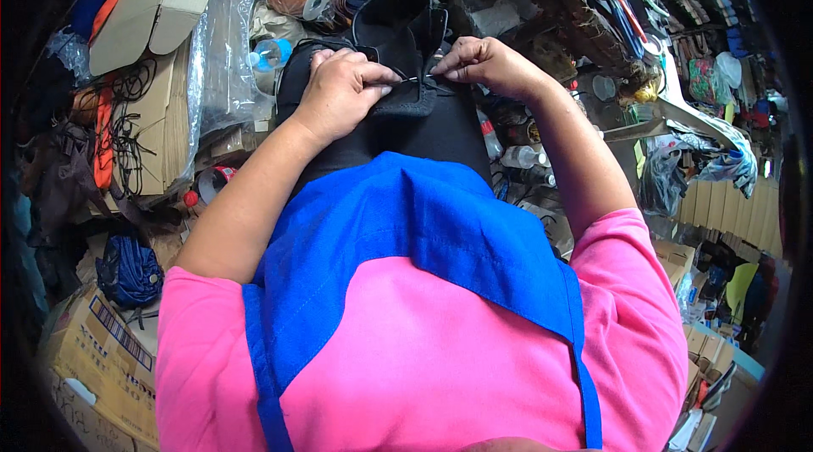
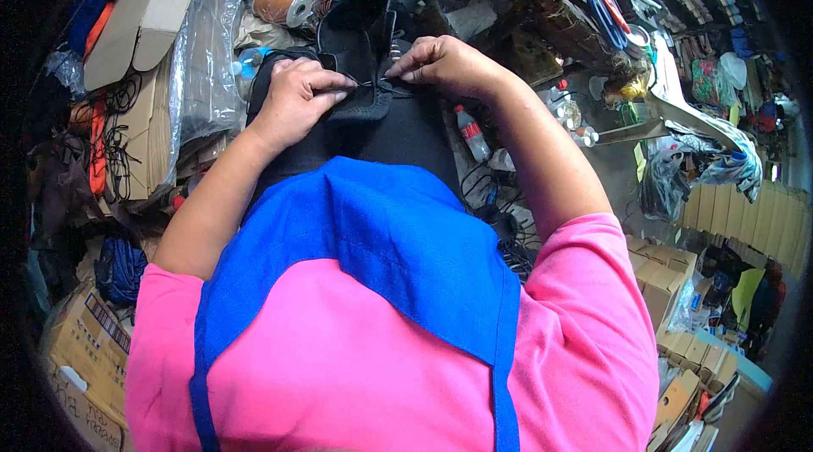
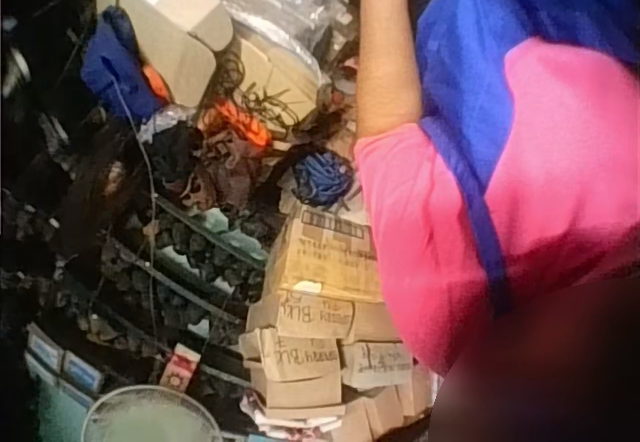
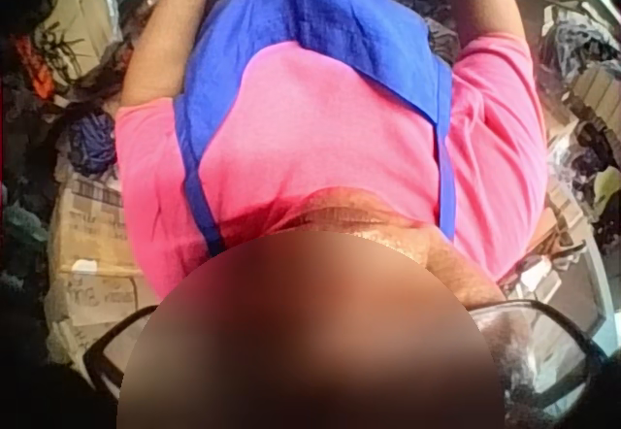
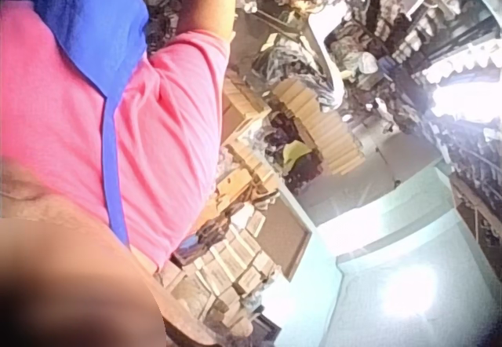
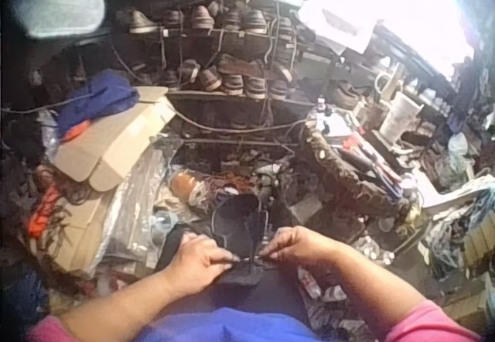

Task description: Manually sewing a component onto a black boot in a workshop setting.

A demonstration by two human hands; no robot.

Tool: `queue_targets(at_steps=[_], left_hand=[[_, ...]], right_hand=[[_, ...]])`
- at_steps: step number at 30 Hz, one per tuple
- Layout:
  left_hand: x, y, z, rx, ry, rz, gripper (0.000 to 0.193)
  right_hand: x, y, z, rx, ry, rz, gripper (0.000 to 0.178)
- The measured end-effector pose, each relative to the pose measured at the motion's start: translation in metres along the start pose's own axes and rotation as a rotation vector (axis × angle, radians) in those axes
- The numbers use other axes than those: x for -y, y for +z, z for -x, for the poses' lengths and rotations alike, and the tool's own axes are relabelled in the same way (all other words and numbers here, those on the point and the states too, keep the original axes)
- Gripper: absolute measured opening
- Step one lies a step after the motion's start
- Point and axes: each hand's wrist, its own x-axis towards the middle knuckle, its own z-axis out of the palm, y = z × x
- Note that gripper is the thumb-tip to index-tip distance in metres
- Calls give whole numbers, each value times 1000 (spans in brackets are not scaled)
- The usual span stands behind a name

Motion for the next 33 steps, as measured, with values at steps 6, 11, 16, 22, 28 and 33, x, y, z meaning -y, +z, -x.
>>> queue_targets(at_steps=[6,11,16,22,28,33], left_hand=[[3,3,1,-10,3,-11,14],[1,4,-6,-21,1,-2,13],[15,1,-30,124,86,90,16],[18,-2,-29,164,166,81,14],[4,-7,-15,57,139,-72,14],[17,-2,-31,74,229,-44,10]], right_hand=[[-3,1,0,-10,-12,22,20],[-6,-1,-5,15,11,1,19],[-5,0,-11,40,40,-72,17],[-1,1,-4,-43,-65,125,17],[13,10,5,-107,13,180,22],[3,8,-3,-41,45,3,20]])
